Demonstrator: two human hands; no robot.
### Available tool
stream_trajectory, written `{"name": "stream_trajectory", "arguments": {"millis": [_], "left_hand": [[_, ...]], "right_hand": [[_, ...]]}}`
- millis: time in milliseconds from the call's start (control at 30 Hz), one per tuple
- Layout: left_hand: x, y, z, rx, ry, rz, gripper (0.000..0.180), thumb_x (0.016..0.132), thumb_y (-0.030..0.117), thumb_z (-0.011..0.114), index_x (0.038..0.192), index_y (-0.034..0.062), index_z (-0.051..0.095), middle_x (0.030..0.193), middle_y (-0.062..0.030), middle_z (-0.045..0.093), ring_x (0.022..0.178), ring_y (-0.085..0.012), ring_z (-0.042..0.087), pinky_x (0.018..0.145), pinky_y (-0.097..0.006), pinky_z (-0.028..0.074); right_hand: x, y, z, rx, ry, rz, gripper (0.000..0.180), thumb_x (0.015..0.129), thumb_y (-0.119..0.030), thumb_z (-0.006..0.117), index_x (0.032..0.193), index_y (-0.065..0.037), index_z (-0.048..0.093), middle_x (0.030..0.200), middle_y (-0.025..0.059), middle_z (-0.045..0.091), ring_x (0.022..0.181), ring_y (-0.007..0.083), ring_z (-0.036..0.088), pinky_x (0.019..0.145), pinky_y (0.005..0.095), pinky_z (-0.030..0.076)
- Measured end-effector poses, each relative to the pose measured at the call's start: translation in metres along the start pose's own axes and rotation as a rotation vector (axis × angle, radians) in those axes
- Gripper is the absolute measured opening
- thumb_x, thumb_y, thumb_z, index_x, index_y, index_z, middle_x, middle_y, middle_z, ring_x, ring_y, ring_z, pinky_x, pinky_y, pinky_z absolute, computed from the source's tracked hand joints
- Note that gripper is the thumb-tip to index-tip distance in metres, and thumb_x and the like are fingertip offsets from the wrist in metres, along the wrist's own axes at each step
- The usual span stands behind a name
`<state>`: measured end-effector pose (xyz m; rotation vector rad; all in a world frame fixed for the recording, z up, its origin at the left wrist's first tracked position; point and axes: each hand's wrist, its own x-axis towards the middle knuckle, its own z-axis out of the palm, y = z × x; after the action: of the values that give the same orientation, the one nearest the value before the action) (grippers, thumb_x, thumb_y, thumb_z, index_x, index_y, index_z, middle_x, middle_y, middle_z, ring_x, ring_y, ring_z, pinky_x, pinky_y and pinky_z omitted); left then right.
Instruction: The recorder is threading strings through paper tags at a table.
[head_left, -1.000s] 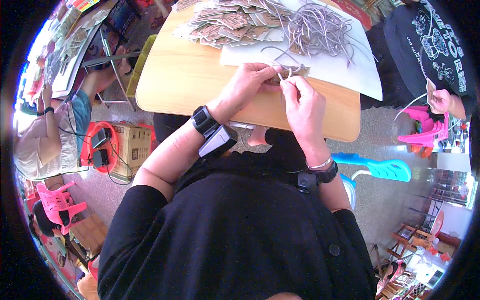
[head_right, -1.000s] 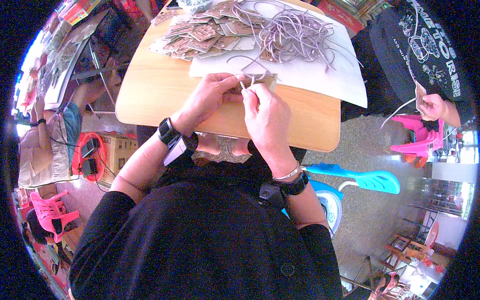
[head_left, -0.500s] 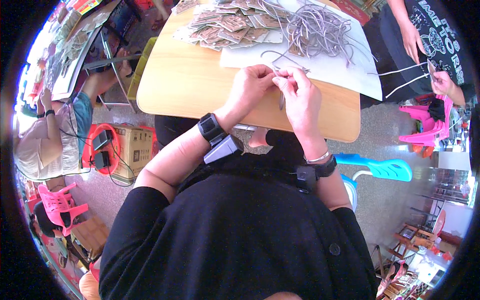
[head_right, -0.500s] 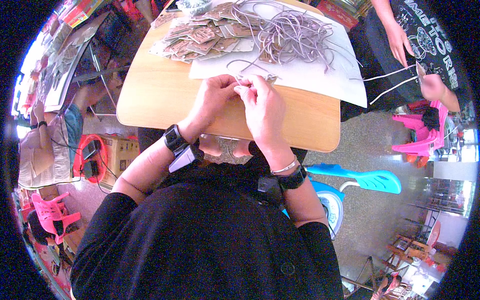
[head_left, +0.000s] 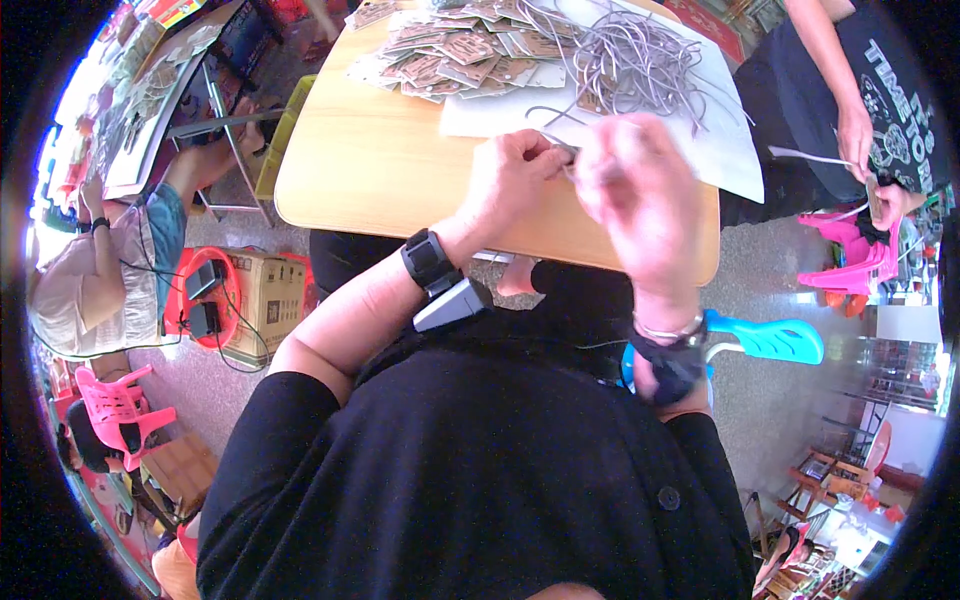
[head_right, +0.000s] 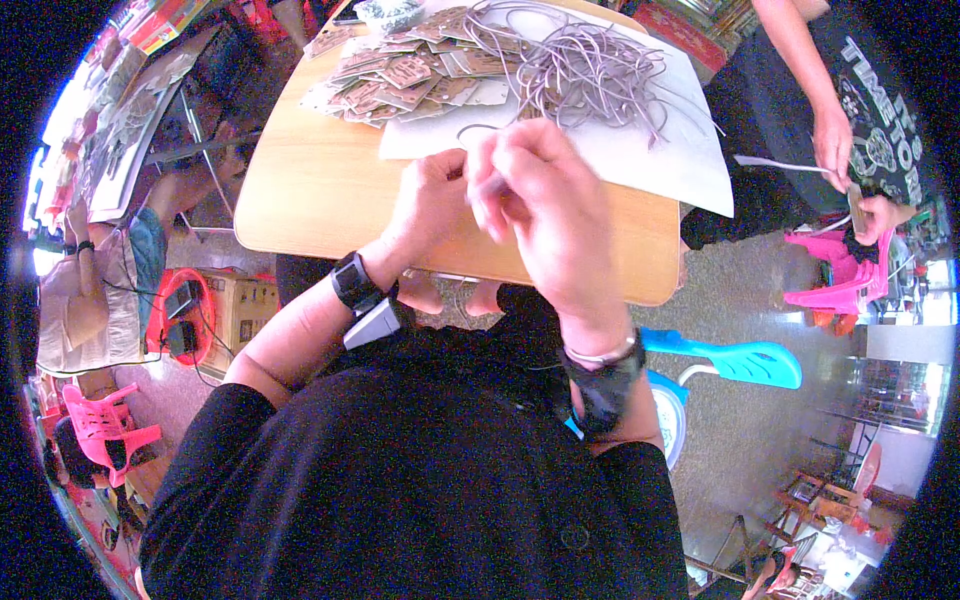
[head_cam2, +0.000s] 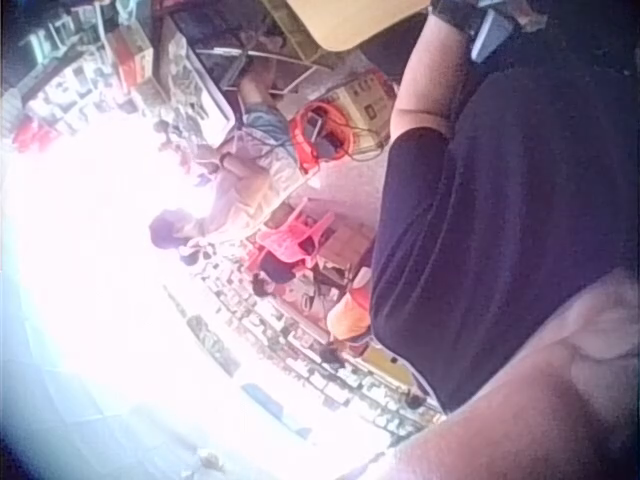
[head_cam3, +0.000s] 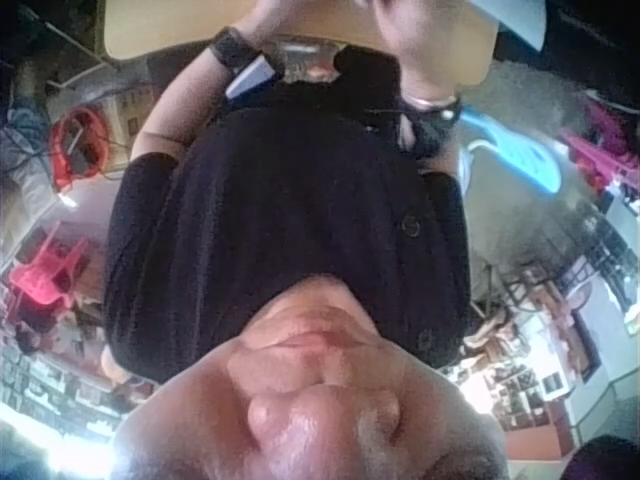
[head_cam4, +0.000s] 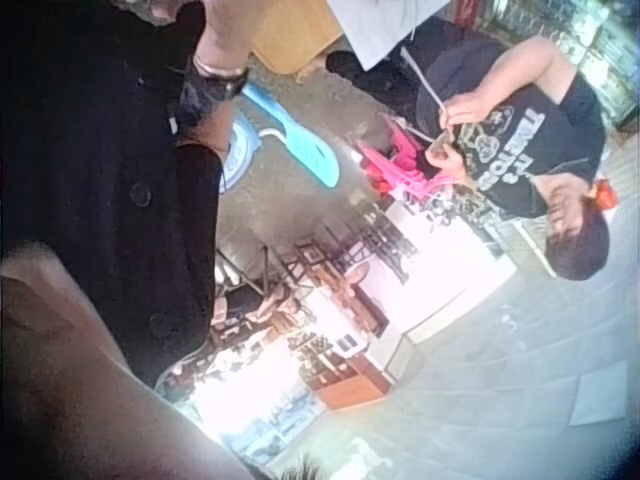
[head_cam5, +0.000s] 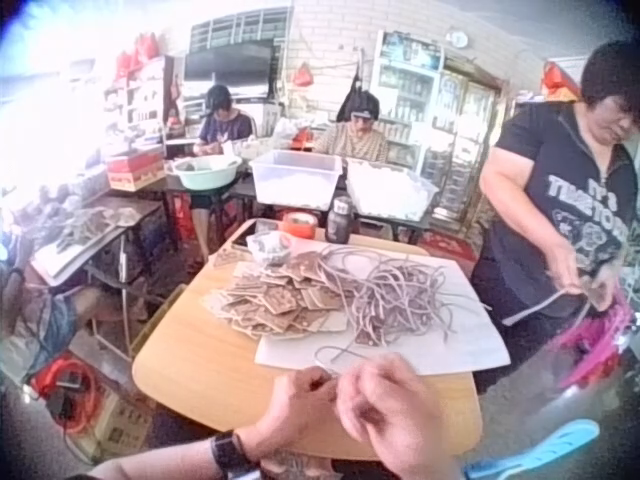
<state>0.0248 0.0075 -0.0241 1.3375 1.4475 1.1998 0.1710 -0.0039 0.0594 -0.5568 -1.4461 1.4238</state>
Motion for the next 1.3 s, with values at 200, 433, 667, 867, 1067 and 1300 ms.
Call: {"name": "stream_trajectory", "arguments": {"millis": [200, 433, 667, 867, 1067, 1300], "left_hand": [[0.013, -0.005, -0.009, -0.238, -0.174, 0.047, 0.018, 0.085, 0.017, 0.066, 0.086, -0.0009, 0.070, 0.070, -0.0042, 0.067, 0.065, -0.0067, 0.059, 0.061, -0.023, 0.047], [-0.001, -0.007, -0.012, 0.027, -0.377, 0.148, 0.019, 0.086, 0.017, 0.063, 0.094, 0.0015, 0.071, 0.074, -0.0065, 0.068, 0.067, -0.0094, 0.060, 0.062, -0.026, 0.047], [-0.001, 0.006, -0.024, 0.056, -0.568, 0.049, 0.023, 0.090, 0.017, 0.058, 0.100, -0.0011, 0.068, 0.080, -0.0040, 0.067, 0.075, -0.0094, 0.061, 0.072, -0.025, 0.050], [0.004, -0.009, -0.034, -0.109, -0.581, -0.019, 0.024, 0.092, 0.015, 0.055, 0.102, -0.0046, 0.065, 0.088, -0.0049, 0.066, 0.083, -0.0110, 0.061, 0.078, -0.026, 0.050], [0.010, -0.019, -0.042, -0.201, -0.565, -0.026, 0.022, 0.094, 0.012, 0.053, 0.105, -0.0029, 0.064, 0.093, -0.0047, 0.066, 0.090, -0.0112, 0.060, 0.084, -0.026, 0.048], [0.007, -0.010, -0.043, -0.265, -0.543, -0.088, 0.019, 0.090, 0.014, 0.059, 0.102, 0.0005, 0.066, 0.090, -0.0024, 0.066, 0.083, -0.0090, 0.060, 0.078, -0.024, 0.048]], "right_hand": [[-0.011, -0.046, -0.009, -0.307, -0.462, -0.066, 0.017, 0.093, -0.015, 0.051, 0.085, -0.003, 0.059, 0.081, 0.0088, 0.062, 0.075, 0.0181, 0.059, 0.069, 0.0285, 0.046], [0.010, 0.026, -0.032, -0.904, -0.058, -0.002, 0.022, 0.089, -0.019, 0.058, 0.082, 0.000, 0.063, 0.080, 0.0052, 0.063, 0.076, 0.0119, 0.057, 0.072, 0.0243, 0.044], [0.013, 0.036, -0.046, 0.002, 0.115, 0.262, 0.015, 0.085, -0.016, 0.060, 0.090, -0.002, 0.063, 0.089, 0.0095, 0.067, 0.081, 0.0182, 0.062, 0.076, 0.0283, 0.046], [0.027, 0.018, -0.105, 0.352, 0.224, 0.142, 0.023, 0.094, -0.021, 0.052, 0.104, -0.001, 0.058, 0.097, 0.0126, 0.064, 0.091, 0.0241, 0.063, 0.086, 0.0375, 0.049], [0.025, 0.008, -0.139, 0.424, 0.465, 0.009, 0.029, 0.097, -0.020, 0.050, 0.115, 0.002, 0.055, 0.101, 0.0125, 0.063, 0.090, 0.0208, 0.062, 0.078, 0.0324, 0.052], [0.016, 0.022, -0.114, -0.138, 0.235, 0.217, 0.024, 0.089, -0.014, 0.059, 0.109, -0.002, 0.061, 0.082, 0.0019, 0.062, 0.054, 0.0035, 0.042, 0.048, 0.0191, 0.034]]}}
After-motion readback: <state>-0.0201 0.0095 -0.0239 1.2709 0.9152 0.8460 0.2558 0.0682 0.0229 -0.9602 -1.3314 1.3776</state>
